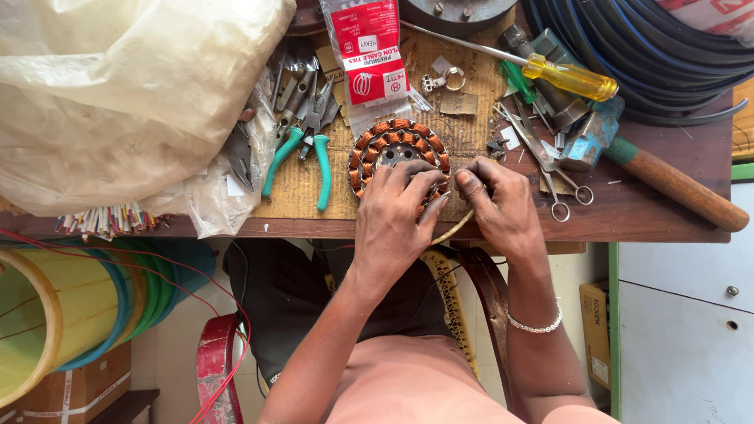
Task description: The person works on a stator, stripping insulation from wires and inserting them into slots. They use pliers and a knife to prepare the wires and secure them within the component.
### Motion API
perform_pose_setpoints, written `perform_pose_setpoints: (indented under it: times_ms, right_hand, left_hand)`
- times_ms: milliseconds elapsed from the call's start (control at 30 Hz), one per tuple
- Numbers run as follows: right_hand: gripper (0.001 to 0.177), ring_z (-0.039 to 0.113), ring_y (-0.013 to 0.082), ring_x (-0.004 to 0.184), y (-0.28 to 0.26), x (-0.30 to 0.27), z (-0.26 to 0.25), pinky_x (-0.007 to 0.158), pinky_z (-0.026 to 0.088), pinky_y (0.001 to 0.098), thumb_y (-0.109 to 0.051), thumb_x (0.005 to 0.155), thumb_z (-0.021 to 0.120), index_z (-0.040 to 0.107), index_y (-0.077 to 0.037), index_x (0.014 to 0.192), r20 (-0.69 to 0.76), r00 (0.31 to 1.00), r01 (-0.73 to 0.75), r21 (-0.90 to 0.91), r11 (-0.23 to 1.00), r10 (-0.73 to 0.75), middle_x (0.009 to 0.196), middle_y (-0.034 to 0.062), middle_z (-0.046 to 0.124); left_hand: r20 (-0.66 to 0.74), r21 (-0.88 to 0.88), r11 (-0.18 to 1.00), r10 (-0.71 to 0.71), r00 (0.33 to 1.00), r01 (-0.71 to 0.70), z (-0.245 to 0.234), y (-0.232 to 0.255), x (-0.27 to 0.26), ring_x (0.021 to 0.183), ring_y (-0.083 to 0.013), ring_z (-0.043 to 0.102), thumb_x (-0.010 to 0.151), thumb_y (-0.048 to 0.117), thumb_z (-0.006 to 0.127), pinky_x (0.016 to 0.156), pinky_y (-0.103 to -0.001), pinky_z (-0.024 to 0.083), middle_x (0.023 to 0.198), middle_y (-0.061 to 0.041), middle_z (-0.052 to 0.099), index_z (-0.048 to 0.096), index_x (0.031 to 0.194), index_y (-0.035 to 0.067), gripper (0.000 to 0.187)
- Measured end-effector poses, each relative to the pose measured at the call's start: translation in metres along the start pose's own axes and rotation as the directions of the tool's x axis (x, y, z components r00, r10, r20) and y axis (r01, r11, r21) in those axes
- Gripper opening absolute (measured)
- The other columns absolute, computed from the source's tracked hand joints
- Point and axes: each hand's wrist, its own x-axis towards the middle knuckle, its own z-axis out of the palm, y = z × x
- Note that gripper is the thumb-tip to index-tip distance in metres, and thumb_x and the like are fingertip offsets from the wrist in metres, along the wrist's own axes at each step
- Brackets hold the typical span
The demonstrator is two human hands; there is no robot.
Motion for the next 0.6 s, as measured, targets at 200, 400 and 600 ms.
perform_pose_setpoints:
  times_ms: [200, 400, 600]
  right_hand:
    - [0.032, 0.061, 0.0139, 0.067, -0.001, 0.001, 0.0, 0.062, 0.049, 0.0324, -0.027, 0.104, 0.063, 0.067, 0.003, 0.093, 0.003, 1.0, -0.001, 0.002, 1.0, 0.001, 0.075, 0.0103, 0.068]
    - [0.029, 0.06, 0.0126, 0.068, -0.004, 0.002, 0.0, 0.062, 0.05, 0.0309, -0.025, 0.104, 0.064, 0.067, 0.003, 0.096, 0.0, 1.0, 0.003, 0.02, 1.0, -0.003, 0.076, 0.01, 0.068]
    - [0.026, 0.058, 0.0108, 0.068, -0.006, 0.001, 0.001, 0.062, 0.049, 0.0295, -0.022, 0.104, 0.064, 0.068, 0.003, 0.097, 0.001, 1.0, -0.008, 0.035, 0.999, 0.008, 0.075, 0.0085, 0.067]
  left_hand:
    - [-0.088, -0.005, 1.0, -0.016, 0.996, 0.016, 0.007, -0.003, -0.004, 0.099, -0.0238, 0.062, 0.086, 0.016, 0.082, 0.089, -0.04, 0.05, 0.107, -0.003, 0.069, 0.074, 0.107, 0.009, 0.023]
    - [-0.139, -0.008, 0.999, -0.039, 0.99, 0.038, 0.012, -0.002, -0.005, 0.094, -0.0217, 0.062, 0.086, 0.016, 0.082, 0.086, -0.039, 0.051, 0.101, -0.001, 0.07, 0.076, 0.101, 0.011, 0.017]
    - [-0.163, 0.0, 1.0, -0.021, 0.986, 0.022, 0.013, -0.003, -0.006, 0.092, -0.021, 0.063, 0.086, 0.015, 0.082, 0.084, -0.038, 0.05, 0.1, 0.0, 0.07, 0.076, 0.098, 0.011, 0.014]
